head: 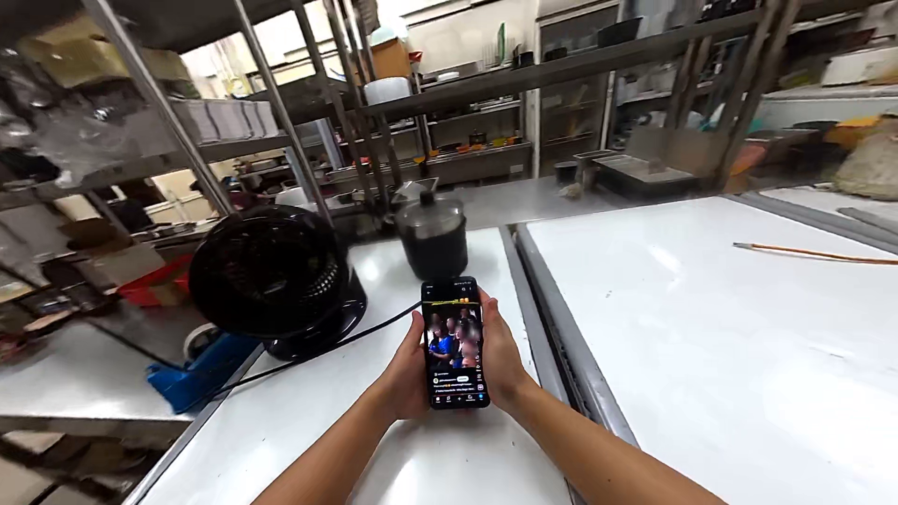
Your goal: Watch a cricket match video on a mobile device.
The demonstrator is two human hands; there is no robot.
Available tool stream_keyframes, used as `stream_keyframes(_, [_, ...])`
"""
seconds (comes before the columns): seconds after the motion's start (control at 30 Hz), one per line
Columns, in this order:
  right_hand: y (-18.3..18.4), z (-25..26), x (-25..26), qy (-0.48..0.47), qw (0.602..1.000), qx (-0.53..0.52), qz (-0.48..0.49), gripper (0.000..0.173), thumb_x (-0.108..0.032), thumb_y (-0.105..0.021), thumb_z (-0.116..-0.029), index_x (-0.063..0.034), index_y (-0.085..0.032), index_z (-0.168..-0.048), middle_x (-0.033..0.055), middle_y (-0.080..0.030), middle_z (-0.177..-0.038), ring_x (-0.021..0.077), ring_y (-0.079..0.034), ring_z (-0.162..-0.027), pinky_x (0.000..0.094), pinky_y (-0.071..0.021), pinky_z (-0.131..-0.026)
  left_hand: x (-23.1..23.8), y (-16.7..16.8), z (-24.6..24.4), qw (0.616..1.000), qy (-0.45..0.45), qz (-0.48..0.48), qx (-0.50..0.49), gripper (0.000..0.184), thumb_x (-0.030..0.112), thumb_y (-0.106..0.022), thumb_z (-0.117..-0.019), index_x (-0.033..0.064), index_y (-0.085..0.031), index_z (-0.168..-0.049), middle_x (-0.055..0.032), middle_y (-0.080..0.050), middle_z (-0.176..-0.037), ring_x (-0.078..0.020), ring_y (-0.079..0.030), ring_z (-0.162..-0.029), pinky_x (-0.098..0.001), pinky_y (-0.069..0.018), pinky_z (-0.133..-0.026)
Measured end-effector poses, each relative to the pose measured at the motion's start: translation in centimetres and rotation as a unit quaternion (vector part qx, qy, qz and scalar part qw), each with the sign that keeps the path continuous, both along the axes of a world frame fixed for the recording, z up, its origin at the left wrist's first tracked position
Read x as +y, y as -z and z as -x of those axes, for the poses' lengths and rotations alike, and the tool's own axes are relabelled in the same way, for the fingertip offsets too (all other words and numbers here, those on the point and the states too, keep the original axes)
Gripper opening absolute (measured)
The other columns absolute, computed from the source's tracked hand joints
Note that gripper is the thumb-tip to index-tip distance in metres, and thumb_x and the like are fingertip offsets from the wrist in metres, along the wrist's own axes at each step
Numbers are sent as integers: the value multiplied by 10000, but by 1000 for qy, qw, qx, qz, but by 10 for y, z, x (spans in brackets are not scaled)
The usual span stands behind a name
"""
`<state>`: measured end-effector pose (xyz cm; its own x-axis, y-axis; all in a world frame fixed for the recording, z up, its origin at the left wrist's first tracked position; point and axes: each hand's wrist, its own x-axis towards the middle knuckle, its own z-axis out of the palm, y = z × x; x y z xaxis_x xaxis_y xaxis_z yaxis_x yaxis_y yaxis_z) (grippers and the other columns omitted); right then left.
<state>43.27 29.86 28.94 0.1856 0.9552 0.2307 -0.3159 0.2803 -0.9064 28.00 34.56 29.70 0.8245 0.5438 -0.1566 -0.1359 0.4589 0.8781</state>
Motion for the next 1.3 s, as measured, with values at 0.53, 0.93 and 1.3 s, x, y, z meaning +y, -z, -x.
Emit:
stream_keyframes(0.53, [7, -3, -4, -61, 989, -115, -65, 862, -785, -237, -953, -242, -154, -1617, -11, -498, -1467, 88, -542, -1281, 356, -496, -1053, 3, 19, 16, 997, 20, 14, -78, 904, 917, -277, -821, 236, -631, -1299, -102, -716, -1173, -264, -734, -980, -428, -629, -643])
stream_keyframes(0.93, [3, 1, -10, -76, 990, -88, -82, 956, -832, -313, -897, -249, -94, -1622, -8, -491, -1466, 109, -545, -1285, 361, -502, -1051, 7, 15, 19, 994, 49, -30, -97, 863, 892, -276, -845, 246, -603, -1315, -114, -702, -1197, -263, -732, -988, -415, -633, -636])
stream_keyframes(1.3, [3, 2, -10, -71, 988, -103, -90, 934, -820, -278, -917, -244, -74, -1623, 4, -471, -1479, 112, -522, -1307, 367, -486, -1066, 8, 15, 20, 994, 43, -44, -88, 876, 893, -248, -843, 244, -601, -1313, -103, -702, -1188, -250, -734, -981, -409, -633, -621])
